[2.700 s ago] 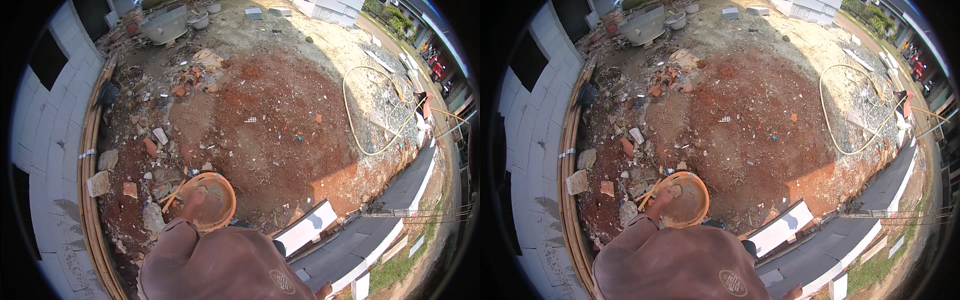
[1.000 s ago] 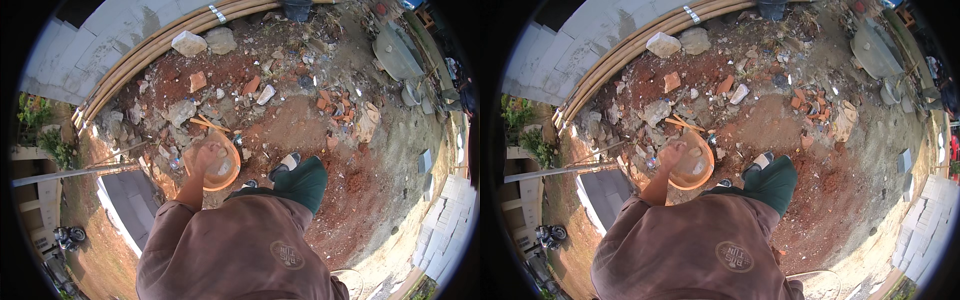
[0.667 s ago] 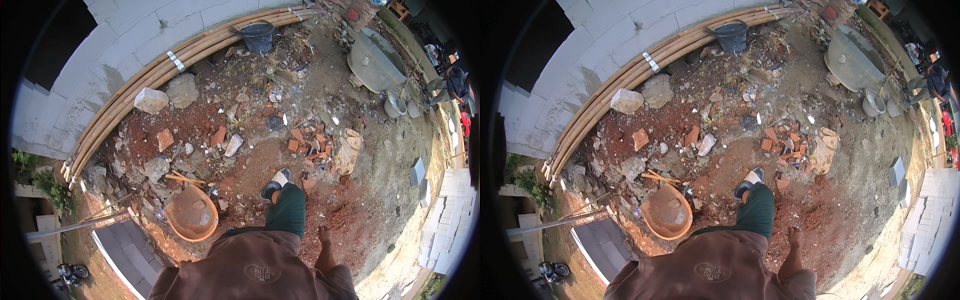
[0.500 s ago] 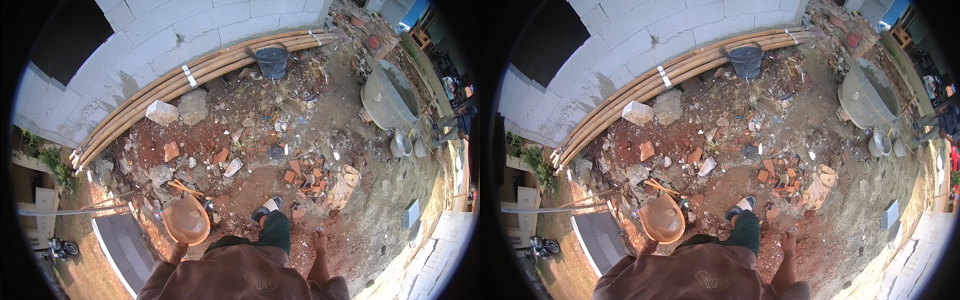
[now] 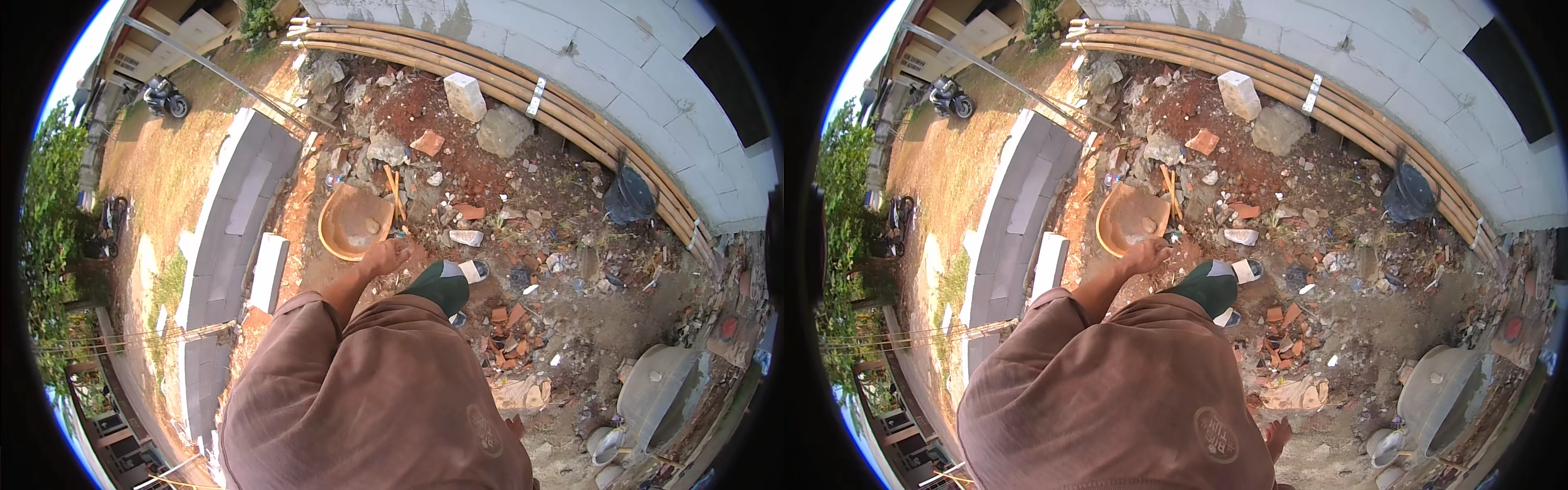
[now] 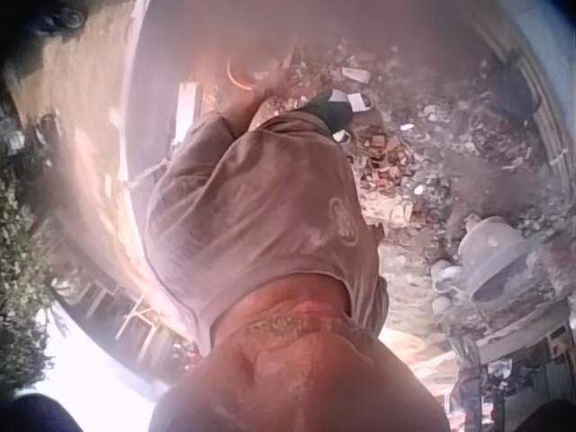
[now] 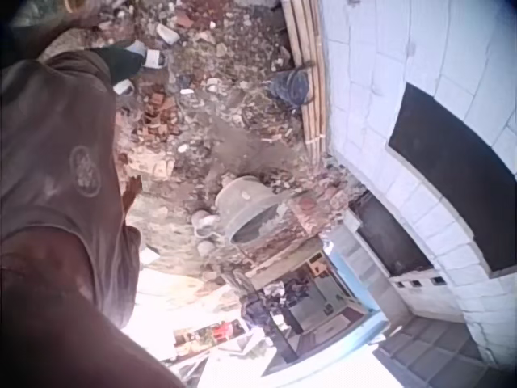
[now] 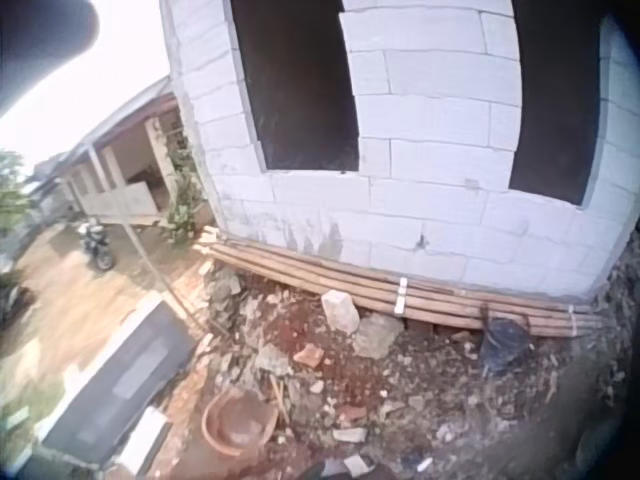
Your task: The person walks around a construction site, picks up a concrete block, carries it to a partially built wall, and uses a trowel to apply mortar to the top of the wall before placing the block. The person then adjusts the block's position.
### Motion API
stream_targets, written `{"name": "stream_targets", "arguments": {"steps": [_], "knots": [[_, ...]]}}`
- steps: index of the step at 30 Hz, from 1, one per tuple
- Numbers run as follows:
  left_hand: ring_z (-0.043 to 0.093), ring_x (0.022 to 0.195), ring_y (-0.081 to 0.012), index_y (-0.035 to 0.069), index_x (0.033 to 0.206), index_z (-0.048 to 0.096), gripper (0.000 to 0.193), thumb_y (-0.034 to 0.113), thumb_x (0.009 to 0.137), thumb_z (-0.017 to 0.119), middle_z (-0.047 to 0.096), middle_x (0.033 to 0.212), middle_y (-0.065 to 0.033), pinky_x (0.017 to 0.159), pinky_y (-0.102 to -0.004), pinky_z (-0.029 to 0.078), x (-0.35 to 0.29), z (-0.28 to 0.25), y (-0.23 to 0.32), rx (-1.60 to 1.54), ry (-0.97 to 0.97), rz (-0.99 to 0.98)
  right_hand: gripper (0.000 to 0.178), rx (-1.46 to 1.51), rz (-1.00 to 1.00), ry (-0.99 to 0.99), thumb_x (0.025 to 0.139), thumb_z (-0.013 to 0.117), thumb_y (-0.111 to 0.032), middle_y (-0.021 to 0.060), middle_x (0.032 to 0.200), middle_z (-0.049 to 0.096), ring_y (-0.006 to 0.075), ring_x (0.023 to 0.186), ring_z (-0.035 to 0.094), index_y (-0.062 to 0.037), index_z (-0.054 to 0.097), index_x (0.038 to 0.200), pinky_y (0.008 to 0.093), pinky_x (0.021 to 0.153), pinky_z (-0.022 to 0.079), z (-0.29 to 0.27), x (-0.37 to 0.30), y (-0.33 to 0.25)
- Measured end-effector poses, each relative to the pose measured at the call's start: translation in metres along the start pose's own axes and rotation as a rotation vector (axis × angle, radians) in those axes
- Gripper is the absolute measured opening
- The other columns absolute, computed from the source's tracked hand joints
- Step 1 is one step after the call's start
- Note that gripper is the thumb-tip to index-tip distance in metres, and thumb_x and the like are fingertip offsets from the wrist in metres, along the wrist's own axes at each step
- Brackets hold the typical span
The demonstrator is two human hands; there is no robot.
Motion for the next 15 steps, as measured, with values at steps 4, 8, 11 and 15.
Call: {"name": "stream_targets", "arguments": {"steps": [4, 8, 11, 15], "knots": [[0.060, 0.094, -0.0336, 0.002, 0.102, 0.060, 0.044, 0.042, 0.088, 0.049, 0.063, 0.099, -0.0214, 0.080, -0.0417, 0.046, -0.019, 0.034, -0.154, 0.317, -0.128, -0.396, 0.026, 0.057, -0.246, -0.129, 0.087, 0.053, -0.034, 0.0015, 0.075, 0.054, 0.0101, 0.054, 0.048, -0.0101, 0.052, 0.098, 0.0233, 0.042, 0.032, 0.005, 0.020, -0.068], [0.061, 0.095, -0.0307, 0.002, 0.102, 0.060, 0.039, 0.037, 0.089, 0.047, 0.063, 0.100, -0.0201, 0.081, -0.0412, 0.046, 0.007, 0.081, -0.186, 0.355, -0.218, -0.431, 0.027, 0.175, -0.352, -0.029, 0.086, 0.055, -0.033, 0.0016, 0.076, 0.054, 0.0101, 0.055, 0.048, -0.0086, 0.052, 0.096, 0.0236, 0.044, 0.033, -0.013, -0.009, -0.120], [0.061, 0.095, -0.0285, 0.003, 0.102, 0.060, 0.036, 0.033, 0.089, 0.045, 0.062, 0.101, -0.0191, 0.081, -0.0409, 0.046, 0.125, 0.099, -0.077, 0.327, -0.181, -0.193, 0.029, 0.263, -0.248, -0.023, 0.085, 0.054, -0.030, 0.0045, 0.082, 0.059, 0.0123, 0.054, 0.050, -0.0058, 0.054, 0.100, 0.0238, 0.044, 0.034, -0.035, 0.000, -0.093], [0.061, 0.095, -0.0256, 0.003, 0.101, 0.059, 0.032, 0.027, 0.090, 0.042, 0.062, 0.103, -0.0178, 0.082, -0.0404, 0.046, 0.250, 0.035, 0.138, 0.321, 0.196, 0.418, 0.025, 0.247, 0.041, -0.032, 0.085, 0.055, -0.030, 0.0039, 0.080, 0.058, 0.0127, 0.051, 0.049, -0.0088, 0.054, 0.097, 0.0216, 0.041, 0.031, -0.051, 0.086, -0.012]]}}
Point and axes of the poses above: each hand's wrist, its own x-axis towards the middle knuckle, its own z-axis out of the palm, y = z × x, the point moved 9 cm from there along x, towards the middle knuckle
